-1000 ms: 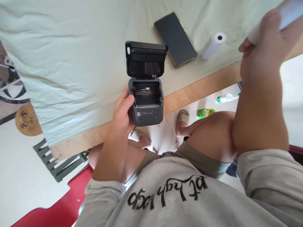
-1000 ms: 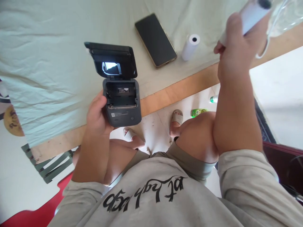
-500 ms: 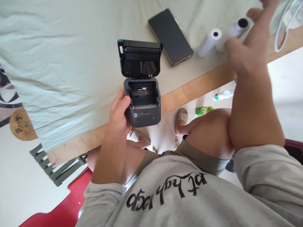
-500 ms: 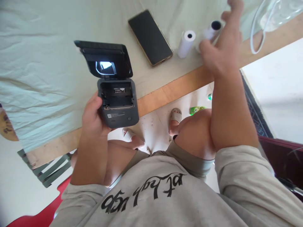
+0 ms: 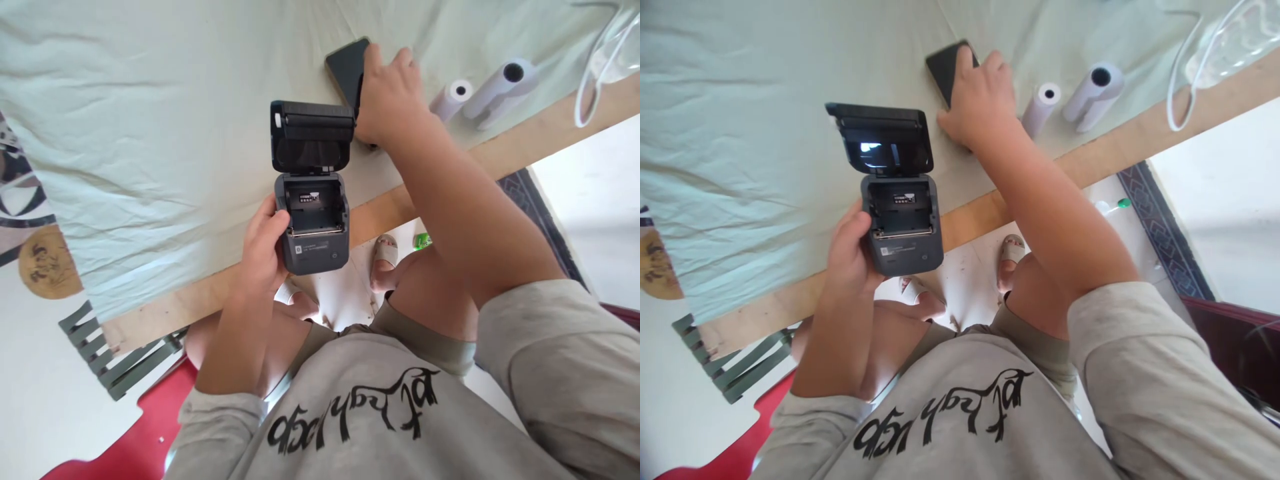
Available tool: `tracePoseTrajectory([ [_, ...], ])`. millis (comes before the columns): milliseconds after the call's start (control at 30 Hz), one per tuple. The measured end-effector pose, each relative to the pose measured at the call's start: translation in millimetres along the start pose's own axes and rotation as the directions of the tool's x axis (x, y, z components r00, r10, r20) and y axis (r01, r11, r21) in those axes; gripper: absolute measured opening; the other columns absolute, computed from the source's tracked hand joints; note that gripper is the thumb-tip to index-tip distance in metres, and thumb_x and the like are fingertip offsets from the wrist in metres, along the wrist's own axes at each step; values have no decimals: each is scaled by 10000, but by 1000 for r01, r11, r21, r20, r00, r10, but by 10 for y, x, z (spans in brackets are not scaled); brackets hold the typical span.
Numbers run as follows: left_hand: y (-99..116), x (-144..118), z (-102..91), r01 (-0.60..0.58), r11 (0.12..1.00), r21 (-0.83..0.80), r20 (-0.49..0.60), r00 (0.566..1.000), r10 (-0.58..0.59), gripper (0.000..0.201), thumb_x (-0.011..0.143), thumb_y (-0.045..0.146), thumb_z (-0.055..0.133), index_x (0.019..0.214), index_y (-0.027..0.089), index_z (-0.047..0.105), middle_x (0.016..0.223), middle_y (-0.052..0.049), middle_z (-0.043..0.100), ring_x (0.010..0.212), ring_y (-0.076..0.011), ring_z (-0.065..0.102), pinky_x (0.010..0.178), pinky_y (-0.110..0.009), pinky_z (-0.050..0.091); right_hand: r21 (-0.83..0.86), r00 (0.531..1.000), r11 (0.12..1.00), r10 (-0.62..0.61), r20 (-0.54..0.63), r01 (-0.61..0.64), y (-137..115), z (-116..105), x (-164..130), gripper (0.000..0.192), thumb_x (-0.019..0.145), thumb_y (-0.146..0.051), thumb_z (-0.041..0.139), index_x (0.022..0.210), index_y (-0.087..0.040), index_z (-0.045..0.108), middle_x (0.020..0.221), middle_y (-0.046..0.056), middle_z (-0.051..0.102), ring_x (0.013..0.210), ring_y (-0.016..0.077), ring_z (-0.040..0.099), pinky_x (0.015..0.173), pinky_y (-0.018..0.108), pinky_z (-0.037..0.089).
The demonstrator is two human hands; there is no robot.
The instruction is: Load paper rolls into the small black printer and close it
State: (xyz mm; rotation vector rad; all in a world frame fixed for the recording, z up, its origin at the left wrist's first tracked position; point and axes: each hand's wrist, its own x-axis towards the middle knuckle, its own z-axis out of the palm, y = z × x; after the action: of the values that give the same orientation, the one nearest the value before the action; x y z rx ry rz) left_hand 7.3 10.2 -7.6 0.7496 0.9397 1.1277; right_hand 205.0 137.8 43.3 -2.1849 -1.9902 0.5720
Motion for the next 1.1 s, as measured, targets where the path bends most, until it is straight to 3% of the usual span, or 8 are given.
tracePoseTrajectory([
  [67,-8,1,-10,-7,1000,-4,33,999,7,288,885,438,711,1062,211,722,944,-39,780,837,-208,771,703,-298,635,-76,996,994,69,-64,-73,17,20,-29,718,873,-111,683,1456,82,311,1399,353,444,1388,487,381,1130,540,293],
  [200,2,0,-9,8,1000,-4,34,999,-8,288,883,449,707,1056,219,714,965,-42,790,944,-242,776,774,-330,649,-130,989,983,119,-89,-130,39,-2,-93,769,840,-118,717,1489,-32,314,1364,275,518,1324,421,501,1064,469,388],
  [367,10,-4,-14,7,1000,-7,40,999,-7,267,901,418,695,1065,210,723,950,-34,783,844,-200,772,732,-303,642,-152,984,978,126,-123,-144,64,7,-97,722,854,-178,716,1456,1,359,1335,279,552,1357,434,484,1073,493,389],
  [533,-24,10,-36,-12,1000,-1,19,1000,12,266,901,416,697,1067,212,737,918,-21,768,766,-161,751,669,-255,618,-137,985,982,112,-130,-129,122,37,-87,782,846,-163,695,1519,-90,303,1345,233,545,1288,400,538,1036,464,404],
  [733,-33,14,-40,-11,1000,-11,40,999,12,290,901,432,689,1080,209,733,938,-34,774,774,-184,758,649,-275,617,-121,991,988,82,-104,-94,160,24,-90,799,866,-194,675,1575,-168,307,1442,204,470,1335,394,512,1073,471,409],
  [1000,-31,12,-48,-7,1000,9,45,999,7,338,889,455,700,1132,221,716,1051,-59,768,914,-225,770,767,-310,627,-124,994,988,85,-72,-93,126,24,-89,845,887,-155,645,1630,-177,243,1490,202,419,1400,404,458,1147,499,377],
  [1100,-36,15,-54,-3,1000,14,48,999,3,342,888,463,700,1137,229,711,1034,-54,770,940,-241,771,762,-319,630,-115,991,986,115,-62,-121,102,21,-82,900,877,-182,691,1632,-119,206,1499,239,372,1437,420,403,1187,490,335],
])
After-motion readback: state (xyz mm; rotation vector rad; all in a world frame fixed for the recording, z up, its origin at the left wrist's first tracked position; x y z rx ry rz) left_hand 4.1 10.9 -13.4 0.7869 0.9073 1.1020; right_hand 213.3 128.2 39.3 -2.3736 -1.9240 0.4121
